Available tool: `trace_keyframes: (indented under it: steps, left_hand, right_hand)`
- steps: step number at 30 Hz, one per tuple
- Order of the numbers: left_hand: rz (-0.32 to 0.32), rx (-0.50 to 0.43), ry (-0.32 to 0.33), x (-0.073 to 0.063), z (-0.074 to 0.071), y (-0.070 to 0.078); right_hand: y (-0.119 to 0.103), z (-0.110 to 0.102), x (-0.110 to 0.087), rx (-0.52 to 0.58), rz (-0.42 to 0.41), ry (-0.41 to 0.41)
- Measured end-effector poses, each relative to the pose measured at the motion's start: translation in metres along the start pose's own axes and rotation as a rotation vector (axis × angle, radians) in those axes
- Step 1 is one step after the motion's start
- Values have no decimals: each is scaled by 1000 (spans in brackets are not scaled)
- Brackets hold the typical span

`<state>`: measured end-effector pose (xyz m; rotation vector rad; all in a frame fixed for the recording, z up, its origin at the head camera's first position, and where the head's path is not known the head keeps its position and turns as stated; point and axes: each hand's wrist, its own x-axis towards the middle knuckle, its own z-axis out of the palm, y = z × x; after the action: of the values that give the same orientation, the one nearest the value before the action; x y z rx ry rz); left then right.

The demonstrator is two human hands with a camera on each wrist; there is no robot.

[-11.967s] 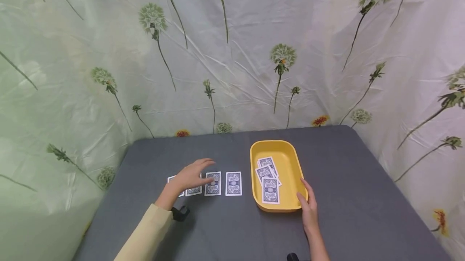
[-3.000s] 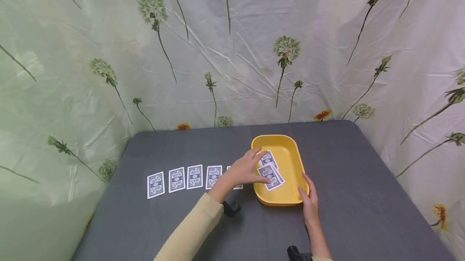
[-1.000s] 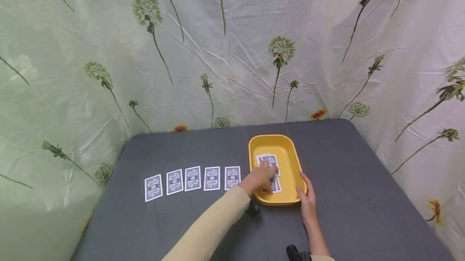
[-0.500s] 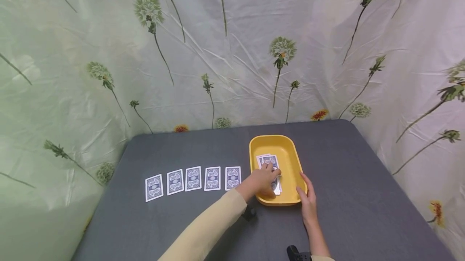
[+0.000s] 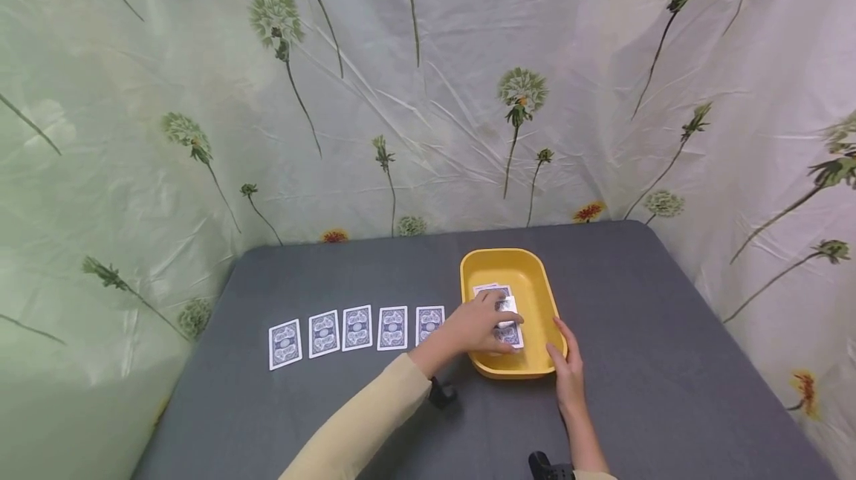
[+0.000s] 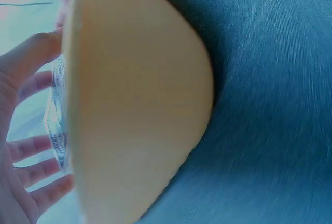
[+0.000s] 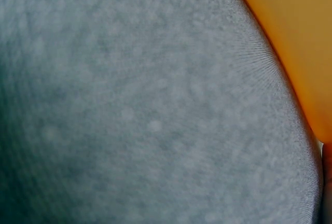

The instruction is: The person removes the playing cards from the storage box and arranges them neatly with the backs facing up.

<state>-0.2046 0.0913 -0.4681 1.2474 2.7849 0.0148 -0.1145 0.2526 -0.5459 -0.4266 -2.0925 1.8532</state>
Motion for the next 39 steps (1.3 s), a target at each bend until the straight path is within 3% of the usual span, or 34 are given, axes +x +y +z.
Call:
trace_keyframes:
  steps: [4,9,14,21,30,34,39]
  left_hand:
    - [36,-31,80,-17,-15,-7]
    - [51,-94,138,-51,-27,-18]
    - [68,-94,206,-88,-19,-29]
    - [0,-119,222,-129,3,-39]
    - [57,-75,85,-143,61,-35]
    - [63,-63,115,-141,74,-37]
    - [62,-58,154,-138,76,-41]
  right_hand:
    - [1,0,0,-2,2,-4]
    - [3,1,0,-1,-2,-11]
    - [4,0,2,5,-28,20]
    - [1,-1,3,-2,17,21]
    - [0,1,2,0,62,16]
    - [0,3,2,0,52,10]
    - [-1,3,1,2,43,13]
